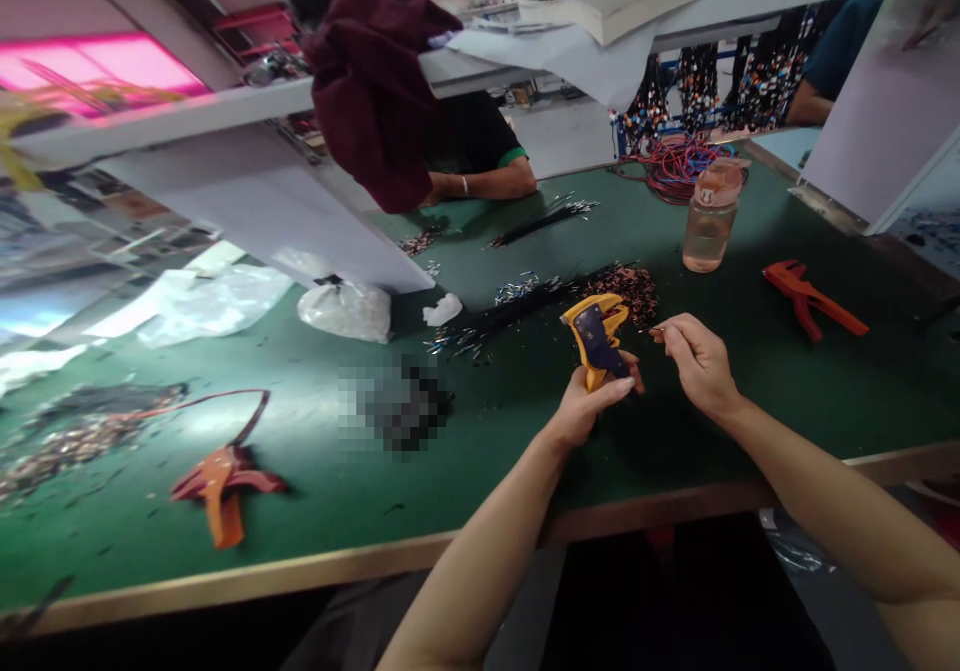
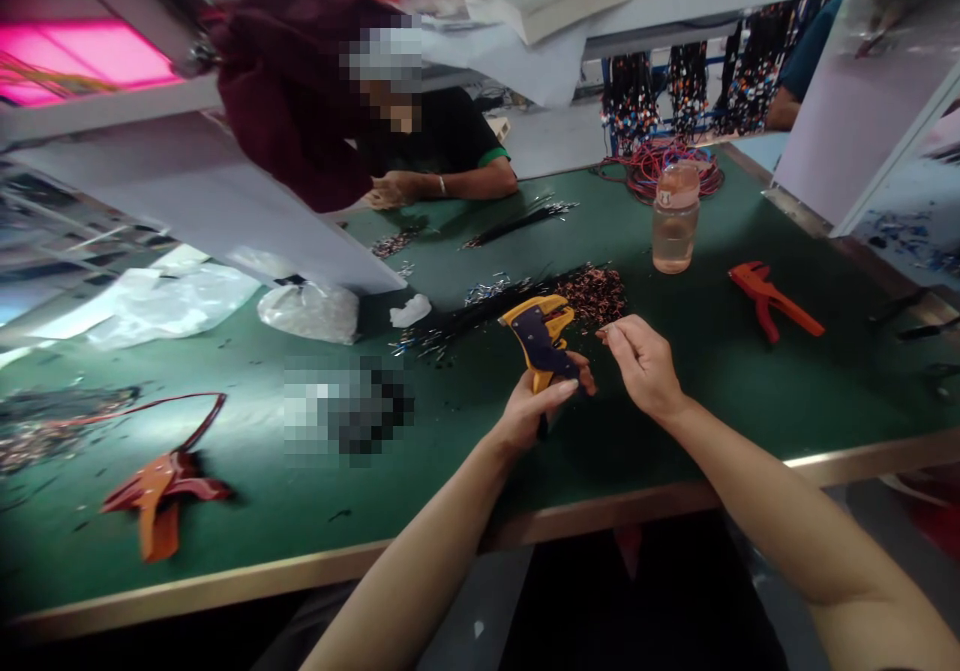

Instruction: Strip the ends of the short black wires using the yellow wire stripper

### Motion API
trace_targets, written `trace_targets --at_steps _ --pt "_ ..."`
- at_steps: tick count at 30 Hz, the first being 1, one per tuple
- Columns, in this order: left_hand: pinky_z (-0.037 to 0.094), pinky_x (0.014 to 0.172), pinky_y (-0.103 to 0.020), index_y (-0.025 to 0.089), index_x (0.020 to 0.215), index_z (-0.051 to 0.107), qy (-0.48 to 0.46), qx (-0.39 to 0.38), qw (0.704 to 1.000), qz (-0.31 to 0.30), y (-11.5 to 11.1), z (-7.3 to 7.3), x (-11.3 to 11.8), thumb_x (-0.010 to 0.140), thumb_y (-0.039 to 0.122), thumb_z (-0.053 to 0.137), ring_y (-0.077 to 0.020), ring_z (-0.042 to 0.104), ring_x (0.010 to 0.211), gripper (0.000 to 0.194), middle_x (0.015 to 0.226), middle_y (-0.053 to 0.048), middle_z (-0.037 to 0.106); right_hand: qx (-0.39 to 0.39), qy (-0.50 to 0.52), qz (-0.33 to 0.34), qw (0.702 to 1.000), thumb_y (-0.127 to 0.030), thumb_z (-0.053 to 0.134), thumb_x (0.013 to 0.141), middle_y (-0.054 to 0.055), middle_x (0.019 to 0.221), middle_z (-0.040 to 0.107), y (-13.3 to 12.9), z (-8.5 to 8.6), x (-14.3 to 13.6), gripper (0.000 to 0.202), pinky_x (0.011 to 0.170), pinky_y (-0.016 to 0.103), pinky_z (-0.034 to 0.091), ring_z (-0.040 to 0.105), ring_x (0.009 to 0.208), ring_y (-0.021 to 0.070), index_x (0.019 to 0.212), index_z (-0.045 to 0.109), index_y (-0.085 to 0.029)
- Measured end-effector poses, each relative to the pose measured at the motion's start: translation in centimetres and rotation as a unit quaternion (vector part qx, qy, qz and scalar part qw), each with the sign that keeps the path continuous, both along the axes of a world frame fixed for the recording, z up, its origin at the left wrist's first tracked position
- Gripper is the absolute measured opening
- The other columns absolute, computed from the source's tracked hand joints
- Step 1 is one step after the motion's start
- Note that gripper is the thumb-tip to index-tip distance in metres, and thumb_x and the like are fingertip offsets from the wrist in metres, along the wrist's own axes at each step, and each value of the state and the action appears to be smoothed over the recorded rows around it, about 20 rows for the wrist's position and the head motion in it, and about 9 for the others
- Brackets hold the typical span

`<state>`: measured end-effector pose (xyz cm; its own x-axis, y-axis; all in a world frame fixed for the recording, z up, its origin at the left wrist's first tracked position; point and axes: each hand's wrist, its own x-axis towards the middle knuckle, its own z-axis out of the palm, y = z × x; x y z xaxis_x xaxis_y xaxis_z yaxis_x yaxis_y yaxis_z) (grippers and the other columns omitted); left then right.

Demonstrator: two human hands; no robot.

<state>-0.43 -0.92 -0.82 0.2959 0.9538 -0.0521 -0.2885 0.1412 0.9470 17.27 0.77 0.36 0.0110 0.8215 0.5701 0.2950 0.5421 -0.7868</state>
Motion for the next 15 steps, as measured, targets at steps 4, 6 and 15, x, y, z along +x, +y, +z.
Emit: trace_targets --at_steps 4,6,15 --pt "0.049 0.08 -0.033 0.016 0.098 0.069 0.017 0.011 1.0 -0.003 -0.12 0.31 0.15 0.062 0.043 0.087 -0.0179 0.063 0.076 0.049 0.079 -0.003 0.068 0.034 -0.046 0.002 0.998 -0.032 0.052 0.098 0.007 0.087 0.075 -0.2 -0.04 -0.04 0.025 0.075 0.033 0.055 0.069 0.08 0.0194 0.091 0.073 -0.023" --pt "0.048 0.077 -0.032 0.015 0.097 0.069 0.036 0.017 0.999 -0.009 -0.23 0.58 0.28 0.062 0.043 0.087 -0.017 0.061 0.076 0.048 0.08 -0.003 0.068 0.04 -0.061 0.0 0.997 -0.032 0.054 0.097 0.007 0.087 0.076 -0.22 -0.16 -0.09 0.023 0.074 0.034 0.056 0.07 0.08 0.02 0.093 0.076 -0.024" --pt "0.047 0.068 -0.029 0.014 0.084 0.069 0.063 0.007 0.998 -0.002 -0.35 0.86 0.6 0.058 0.046 0.088 -0.0147 0.055 0.069 0.046 0.074 -0.002 0.064 0.139 -0.193 -0.041 0.97 -0.03 0.059 0.097 0.006 0.087 0.08 -0.34 -0.76 -0.14 0.021 0.066 0.033 0.048 0.069 0.072 0.0173 0.098 0.079 -0.023"
